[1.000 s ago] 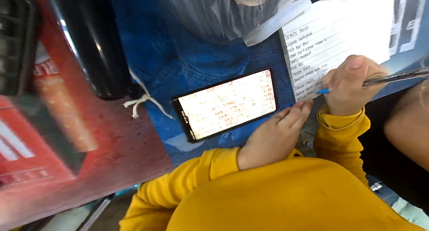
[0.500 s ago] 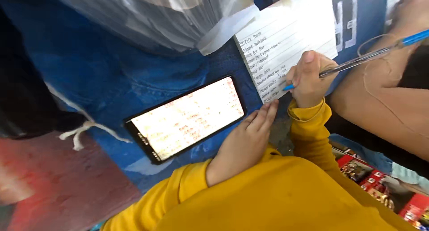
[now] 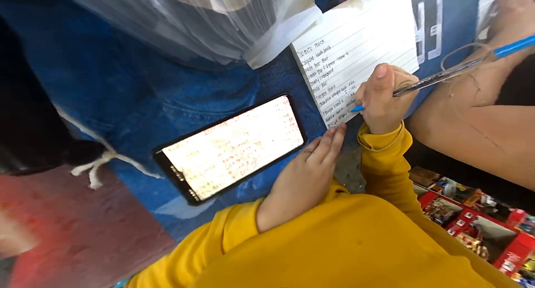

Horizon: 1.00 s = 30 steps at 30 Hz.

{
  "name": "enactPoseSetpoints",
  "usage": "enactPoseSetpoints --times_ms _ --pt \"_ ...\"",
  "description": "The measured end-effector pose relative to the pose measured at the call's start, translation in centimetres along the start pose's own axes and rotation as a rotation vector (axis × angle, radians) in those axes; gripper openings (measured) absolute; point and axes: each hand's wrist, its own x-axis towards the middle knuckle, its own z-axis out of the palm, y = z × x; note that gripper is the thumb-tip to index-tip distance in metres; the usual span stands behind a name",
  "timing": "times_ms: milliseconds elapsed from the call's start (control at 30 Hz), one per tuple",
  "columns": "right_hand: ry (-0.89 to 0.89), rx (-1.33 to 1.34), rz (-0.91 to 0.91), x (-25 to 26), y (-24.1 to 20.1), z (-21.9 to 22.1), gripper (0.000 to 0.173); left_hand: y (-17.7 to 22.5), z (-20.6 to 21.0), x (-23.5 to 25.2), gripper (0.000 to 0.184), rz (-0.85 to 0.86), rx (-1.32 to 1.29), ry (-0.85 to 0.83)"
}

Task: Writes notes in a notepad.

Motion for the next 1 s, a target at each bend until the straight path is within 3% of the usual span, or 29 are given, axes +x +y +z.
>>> enactPoseSetpoints --times_ms 700,833,867,933,1000 --pt "-0.007 0.068 -0.005 0.2 0.2 -0.1 0.043 0.0 -0.1 0.0 0.037 0.012 0.046 -0.002" --pt "0.019 -0.021 0.246 1.0 -4.0 0.7 0.043 0.0 -0.3 0.1 0.037 0.007 0.052 -0.021" --pt "0.022 -0.025 0.232 1.0 -3.9 0.7 0.043 0.1 -0.2 0.1 0.037 0.002 0.037 -0.020" --pt "-0.016 0.038 0.041 0.3 -0.7 -0.1 0.041 0.1 -0.2 0.1 0.038 0.001 0.026 -0.023" --pt "0.008 0.097 0.007 0.1 0.2 -0.2 0.040 0.0 -0.2 0.2 0.038 0.013 0.044 -0.034"
